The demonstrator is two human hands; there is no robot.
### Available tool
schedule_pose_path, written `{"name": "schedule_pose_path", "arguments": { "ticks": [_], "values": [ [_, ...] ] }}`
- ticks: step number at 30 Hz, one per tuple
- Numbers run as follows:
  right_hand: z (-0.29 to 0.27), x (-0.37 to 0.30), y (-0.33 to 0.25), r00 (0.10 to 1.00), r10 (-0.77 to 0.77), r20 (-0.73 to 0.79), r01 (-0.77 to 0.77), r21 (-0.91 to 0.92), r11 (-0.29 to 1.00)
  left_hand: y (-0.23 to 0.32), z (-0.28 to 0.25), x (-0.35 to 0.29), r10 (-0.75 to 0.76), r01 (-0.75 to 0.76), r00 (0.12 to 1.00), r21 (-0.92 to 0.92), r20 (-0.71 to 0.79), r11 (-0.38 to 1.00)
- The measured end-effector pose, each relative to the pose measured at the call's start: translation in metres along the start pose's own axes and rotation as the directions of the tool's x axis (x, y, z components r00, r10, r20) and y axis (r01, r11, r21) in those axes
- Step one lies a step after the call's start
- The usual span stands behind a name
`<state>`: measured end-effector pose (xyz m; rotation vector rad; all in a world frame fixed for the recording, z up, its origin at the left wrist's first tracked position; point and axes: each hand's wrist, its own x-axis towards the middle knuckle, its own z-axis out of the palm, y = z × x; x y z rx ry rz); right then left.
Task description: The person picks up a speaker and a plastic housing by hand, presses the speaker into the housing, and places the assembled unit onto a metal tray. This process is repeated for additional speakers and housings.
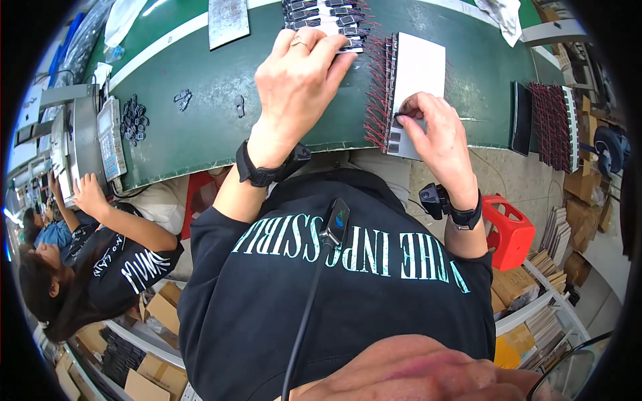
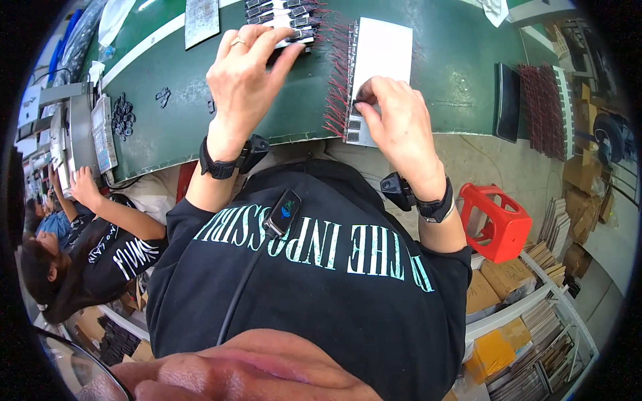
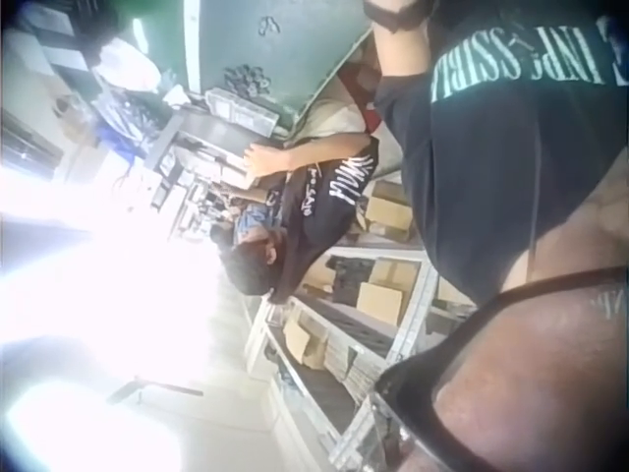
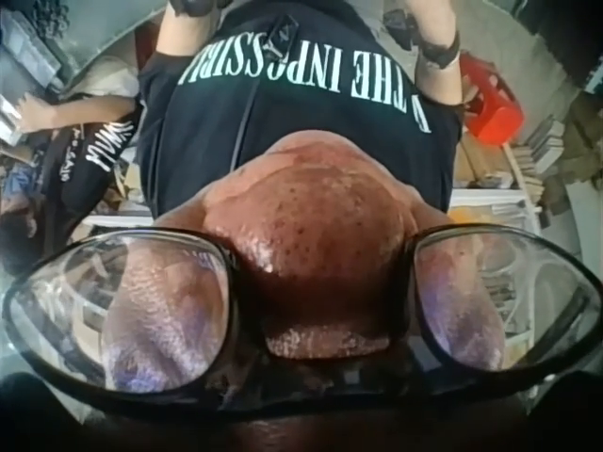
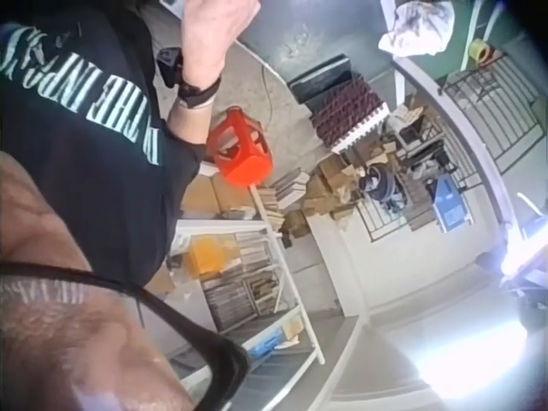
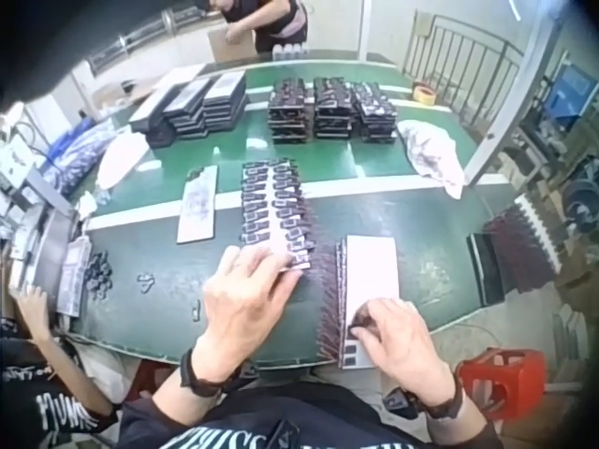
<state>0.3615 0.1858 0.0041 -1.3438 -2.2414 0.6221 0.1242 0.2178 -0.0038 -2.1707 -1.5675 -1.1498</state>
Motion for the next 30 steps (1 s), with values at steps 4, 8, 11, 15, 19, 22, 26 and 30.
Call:
{"name": "schedule_pose_path", "arguments": {
  "ticks": [4, 8, 11, 15, 19, 22, 26, 30],
  "values": [
    [-0.004, -0.004, -0.001, 0.997, 0.082, 0.011, -0.083, 0.148, 0.986, -0.002, 0.002, 0.003, 0.092, -0.091, 0.995, 0.024, -0.045, 0.996],
    [-0.005, -0.011, 0.009, 0.984, 0.164, 0.064, -0.176, 0.307, 0.935, 0.012, -0.008, 0.007, -0.006, 0.006, 1.000, -0.014, 0.015, 1.000],
    [0.001, -0.010, 0.024, 0.977, 0.214, 0.024, -0.192, 0.548, 0.814, 0.022, -0.028, 0.006, -0.200, 0.197, 0.956, 0.038, 0.216, 0.980],
    [-0.018, -0.025, 0.034, 0.950, 0.304, 0.063, -0.243, 0.760, 0.603, -0.020, -0.032, -0.030, 0.102, -0.071, 0.976, 0.161, -0.194, 0.984],
    [-0.023, -0.035, 0.050, 0.949, 0.316, 0.011, -0.202, 0.791, 0.578, -0.050, -0.069, -0.086, -0.335, 0.324, 0.942, 0.211, 0.018, 0.922],
    [-0.023, -0.032, 0.054, 0.947, 0.321, -0.032, -0.150, 0.836, 0.528, -0.040, -0.076, -0.111, -0.489, 0.437, 0.865, 0.310, 0.113, 0.844],
    [-0.023, -0.027, 0.047, 0.951, 0.308, 0.015, -0.165, 0.868, 0.468, -0.026, -0.057, -0.113, -0.485, 0.449, 0.874, 0.308, 0.045, 0.839],
    [-0.019, -0.025, 0.038, 0.953, 0.301, 0.043, -0.187, 0.863, 0.470, -0.036, -0.056, -0.103, -0.440, 0.391, 0.885, 0.272, 0.152, 0.879]
  ]
}}
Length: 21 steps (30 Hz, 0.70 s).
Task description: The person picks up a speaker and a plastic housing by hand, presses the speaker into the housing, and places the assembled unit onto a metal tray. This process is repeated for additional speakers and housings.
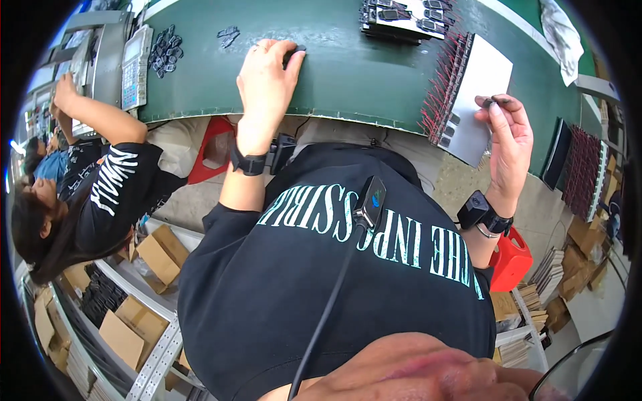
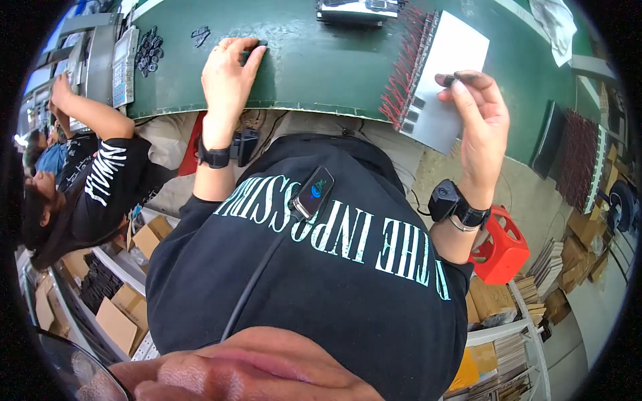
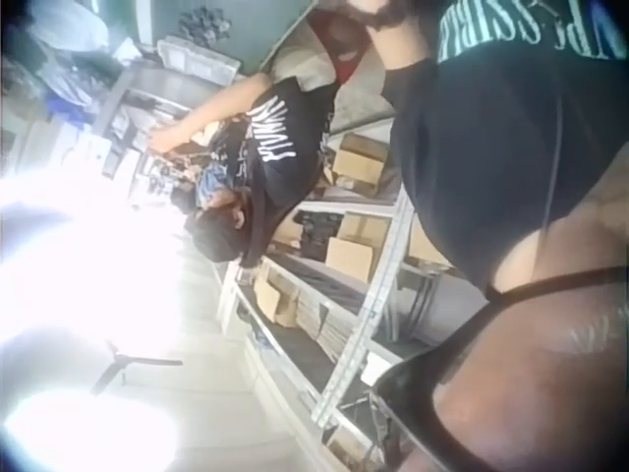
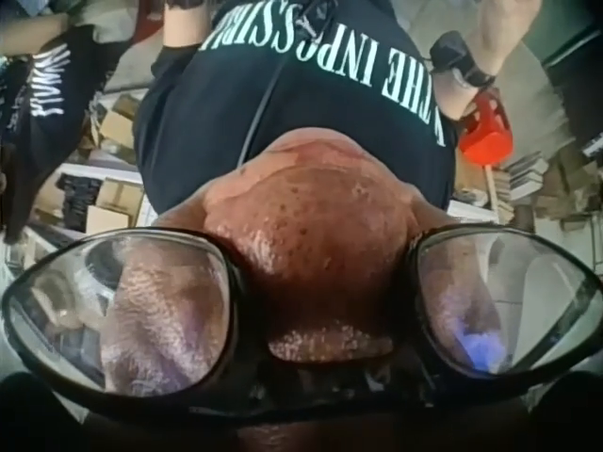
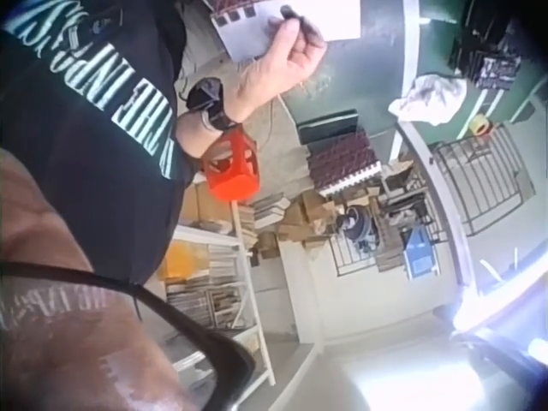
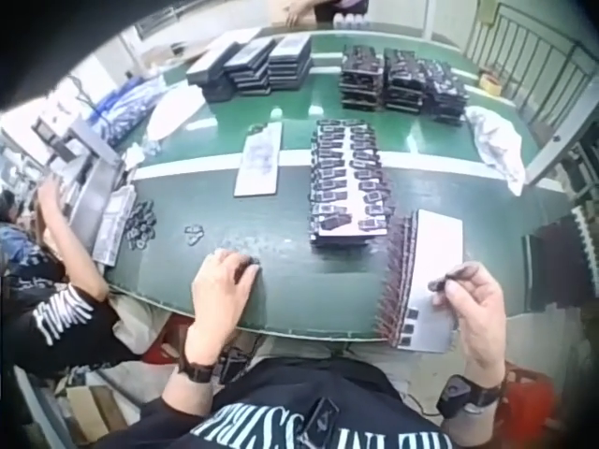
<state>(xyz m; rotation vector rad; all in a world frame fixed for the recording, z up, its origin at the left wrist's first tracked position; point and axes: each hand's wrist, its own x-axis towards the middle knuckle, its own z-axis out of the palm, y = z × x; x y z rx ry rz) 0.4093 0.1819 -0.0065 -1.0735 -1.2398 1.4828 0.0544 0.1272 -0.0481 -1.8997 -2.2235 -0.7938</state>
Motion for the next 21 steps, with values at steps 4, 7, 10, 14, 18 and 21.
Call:
{"name": "schedule_pose_path", "arguments": {
  "ticks": [4, 7, 10, 14, 18, 21],
  "values": [
    [-0.009, -0.006, -0.001, 0.998, 0.011, -0.060, -0.012, -0.003, 1.000, -0.006, -0.008, 0.024, 0.106, -0.100, 0.956, -0.039, 0.272, 0.994],
    [-0.013, -0.002, 0.005, 0.997, -0.030, -0.076, 0.026, -0.055, 0.998, 0.006, -0.019, 0.029, 0.255, -0.238, 0.934, -0.094, 0.249, 0.967],
    [-0.003, -0.003, -0.001, 0.998, 0.060, 0.010, -0.061, 0.098, 0.993, 0.043, -0.034, 0.030, 0.322, -0.201, 0.902, -0.380, 0.289, 0.903],
    [0.006, -0.004, 0.003, 0.976, 0.114, 0.184, -0.185, 0.434, 0.882, 0.096, -0.025, 0.036, 0.379, -0.039, 0.883, -0.763, 0.275, 0.645],
    [0.015, -0.009, -0.009, 0.896, 0.293, 0.332, -0.435, 0.534, 0.725, 0.114, 0.005, 0.059, 0.706, -0.386, 0.707, -0.853, -0.029, 0.351],
    [0.005, -0.010, -0.004, 0.898, 0.266, 0.351, -0.413, 0.462, 0.785, 0.121, 0.012, 0.063, 0.785, -0.440, 0.615, -0.859, -0.076, 0.263]
  ]
}}
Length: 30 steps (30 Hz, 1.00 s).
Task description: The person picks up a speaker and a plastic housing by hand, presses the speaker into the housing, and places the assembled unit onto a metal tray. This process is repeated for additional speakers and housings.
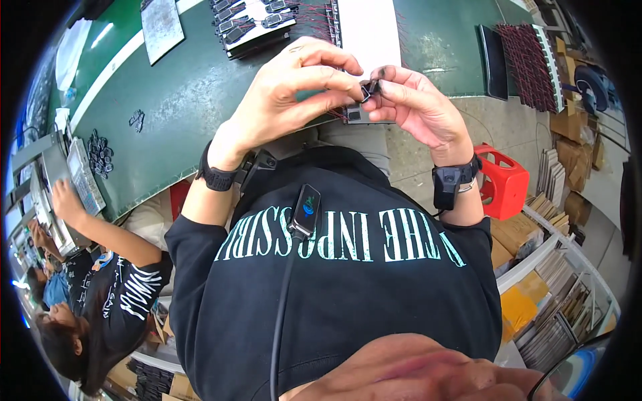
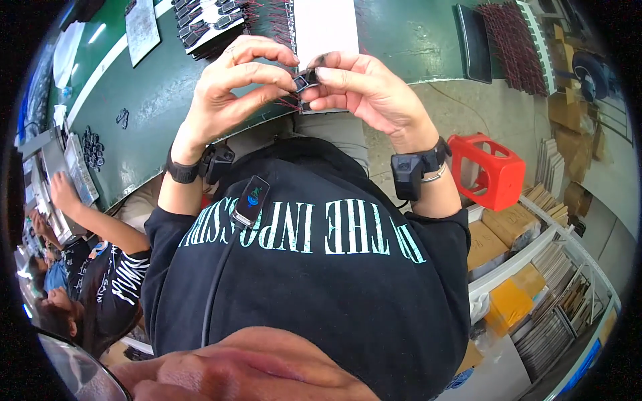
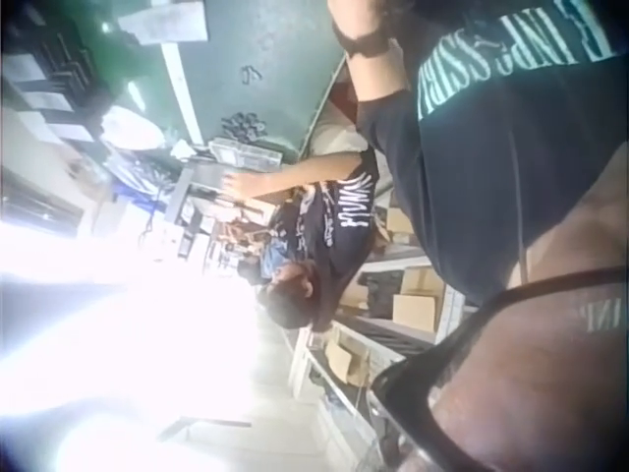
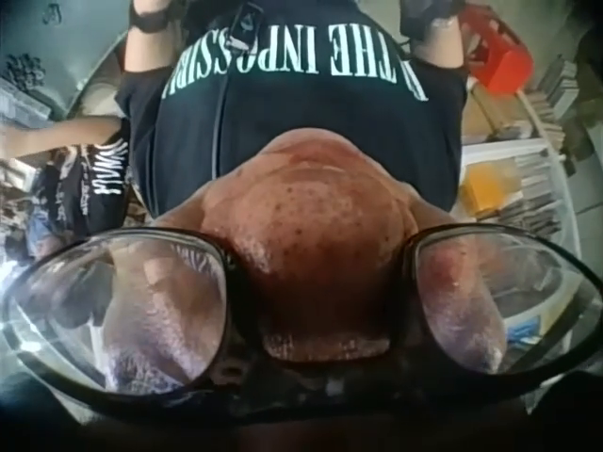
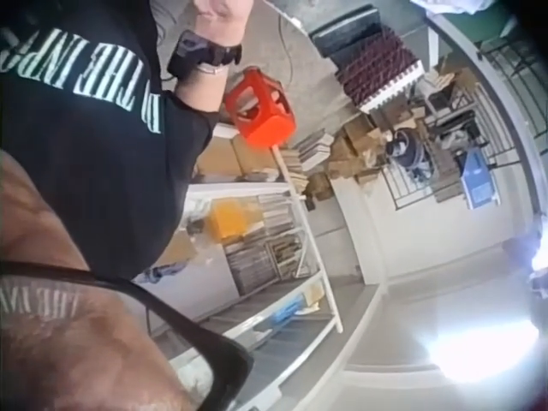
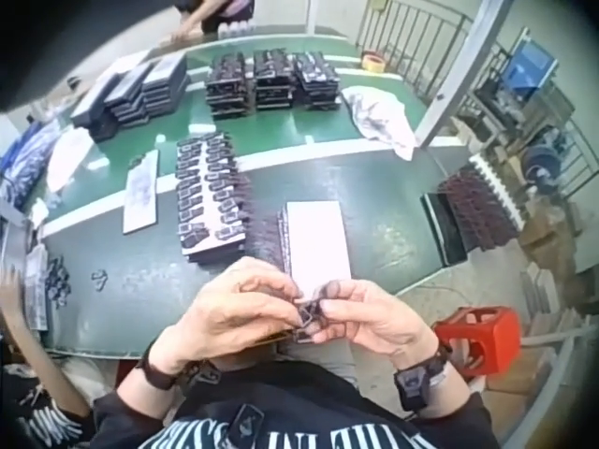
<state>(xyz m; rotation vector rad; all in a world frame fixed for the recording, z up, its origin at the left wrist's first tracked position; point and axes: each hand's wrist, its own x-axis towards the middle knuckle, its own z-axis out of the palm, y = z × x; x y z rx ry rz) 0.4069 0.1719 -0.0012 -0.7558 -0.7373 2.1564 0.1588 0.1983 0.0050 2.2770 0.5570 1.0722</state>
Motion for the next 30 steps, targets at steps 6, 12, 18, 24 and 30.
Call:
{"name": "schedule_pose_path", "arguments": {
  "ticks": [6, 12, 18, 24, 30],
  "values": [
    [0.003, 0.008, 0.019, 0.958, -0.246, -0.145, 0.201, -0.271, 0.941, 0.010, 0.020, -0.009, -0.345, 0.339, 0.929, -0.064, -0.132, 0.939],
    [0.007, 0.017, 0.026, 0.919, -0.334, -0.210, 0.245, -0.359, 0.900, 0.010, 0.037, -0.017, -0.422, 0.432, 0.864, -0.027, -0.274, 0.902],
    [0.016, 0.017, 0.022, 0.810, -0.561, -0.173, 0.370, -0.591, 0.717, 0.006, 0.039, -0.021, -0.611, 0.570, 0.757, -0.224, -0.233, 0.791],
    [0.024, 0.021, 0.019, 0.860, -0.486, -0.155, 0.255, -0.695, 0.673, 0.008, 0.035, -0.022, -0.694, 0.572, 0.700, -0.449, -0.170, 0.687],
    [0.020, 0.023, 0.016, 0.887, -0.438, -0.146, 0.216, -0.709, 0.672, 0.008, 0.030, -0.024, -0.723, 0.630, 0.686, -0.427, -0.084, 0.648]
  ]
}}
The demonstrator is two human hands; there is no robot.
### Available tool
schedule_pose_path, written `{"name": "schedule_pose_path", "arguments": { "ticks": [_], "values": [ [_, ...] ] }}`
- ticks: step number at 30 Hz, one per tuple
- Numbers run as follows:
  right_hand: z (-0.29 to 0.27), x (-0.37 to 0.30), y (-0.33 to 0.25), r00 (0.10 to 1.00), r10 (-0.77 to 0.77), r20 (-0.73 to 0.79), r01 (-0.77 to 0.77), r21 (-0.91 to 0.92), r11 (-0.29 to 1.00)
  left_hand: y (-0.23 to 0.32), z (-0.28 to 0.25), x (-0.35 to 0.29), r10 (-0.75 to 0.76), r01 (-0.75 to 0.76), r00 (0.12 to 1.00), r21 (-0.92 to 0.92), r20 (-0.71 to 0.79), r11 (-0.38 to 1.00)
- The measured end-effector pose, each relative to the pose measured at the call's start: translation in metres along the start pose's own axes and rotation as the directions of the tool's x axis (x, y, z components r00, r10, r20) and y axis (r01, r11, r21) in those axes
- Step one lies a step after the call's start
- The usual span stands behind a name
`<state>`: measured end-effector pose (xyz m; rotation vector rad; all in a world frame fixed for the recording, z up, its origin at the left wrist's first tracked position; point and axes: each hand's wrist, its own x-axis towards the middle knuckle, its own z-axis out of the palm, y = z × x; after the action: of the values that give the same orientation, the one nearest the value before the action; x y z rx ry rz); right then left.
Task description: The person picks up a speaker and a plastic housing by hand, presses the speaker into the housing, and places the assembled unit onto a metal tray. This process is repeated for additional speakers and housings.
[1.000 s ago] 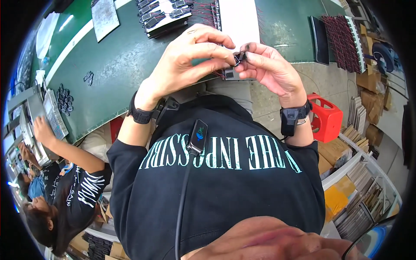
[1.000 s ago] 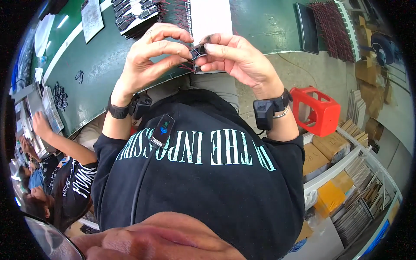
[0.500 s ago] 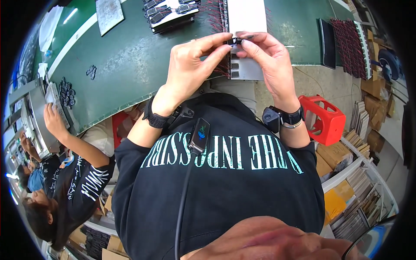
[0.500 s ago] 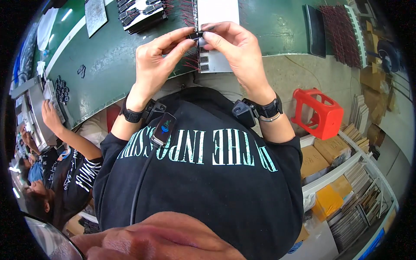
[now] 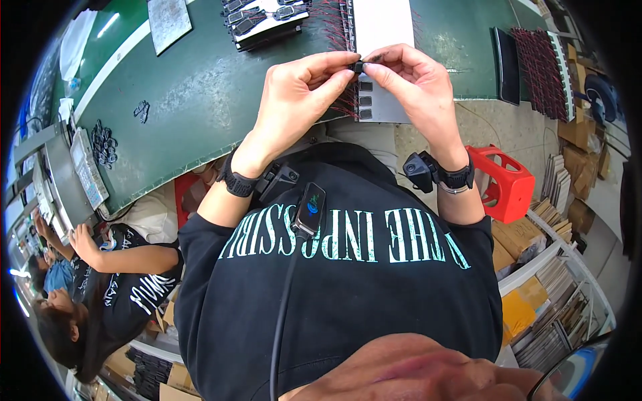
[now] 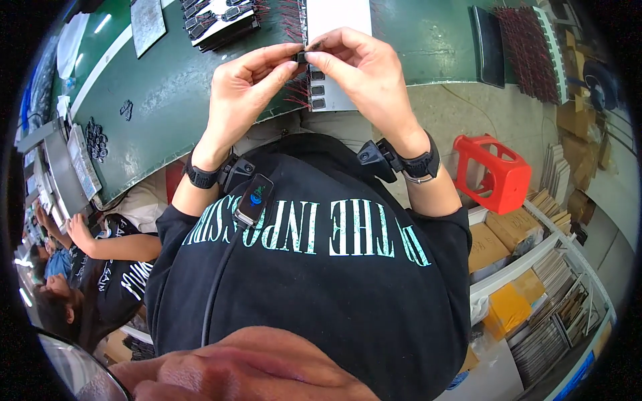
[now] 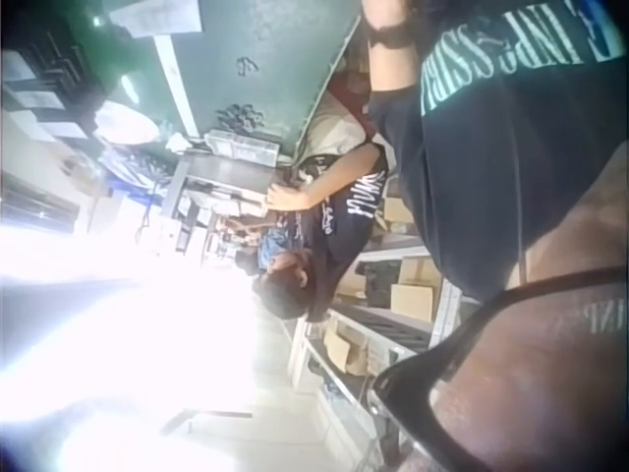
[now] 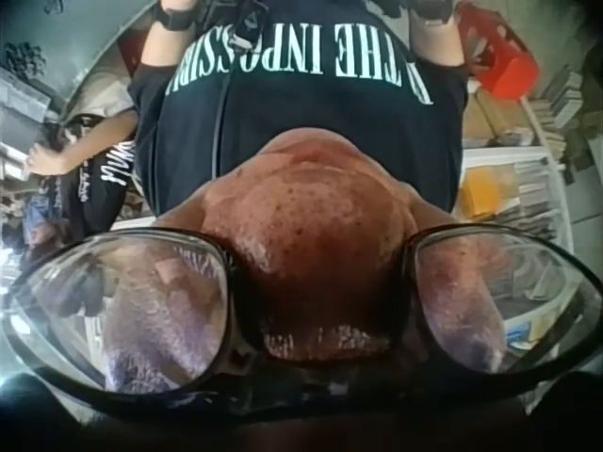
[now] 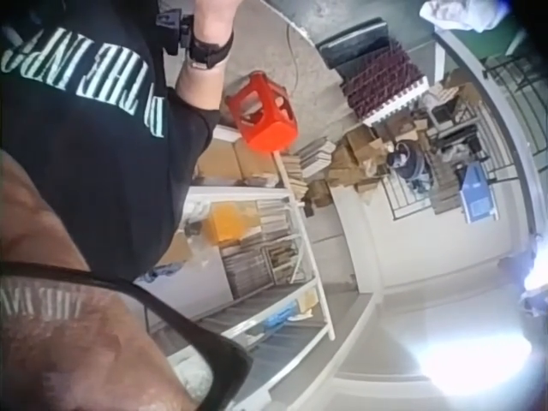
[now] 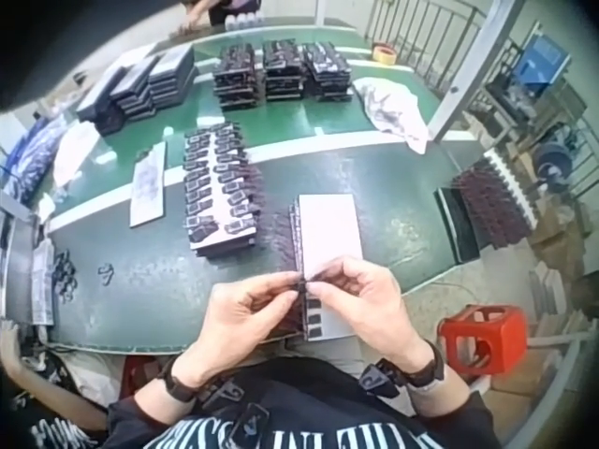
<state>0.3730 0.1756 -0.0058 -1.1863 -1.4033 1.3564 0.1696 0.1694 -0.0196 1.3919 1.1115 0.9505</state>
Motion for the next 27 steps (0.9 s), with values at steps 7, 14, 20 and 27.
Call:
{"name": "schedule_pose_path", "arguments": {
  "ticks": [7, 14, 20, 27],
  "values": [
    [-0.019, 0.010, 0.007, 0.970, 0.093, 0.225, -0.130, 0.154, 0.979, 0.005, 0.007, -0.001, 0.027, -0.027, 1.000, -0.010, 0.005, 1.000],
    [-0.020, 0.017, 0.007, 0.954, 0.125, 0.271, -0.181, 0.192, 0.964, 0.004, 0.007, 0.002, 0.048, -0.049, 0.999, -0.032, -0.024, 0.998],
    [-0.015, 0.019, 0.017, 0.967, -0.048, 0.249, 0.024, 0.099, 0.995, 0.010, 0.015, -0.008, 0.155, -0.136, 0.985, 0.221, -0.072, 0.966],
    [-0.052, 0.095, 0.003, 0.984, -0.130, 0.124, 0.173, -0.447, 0.878, 0.012, 0.015, -0.002, 0.309, -0.272, 0.914, 0.169, -0.261, 0.947]
  ]
}}
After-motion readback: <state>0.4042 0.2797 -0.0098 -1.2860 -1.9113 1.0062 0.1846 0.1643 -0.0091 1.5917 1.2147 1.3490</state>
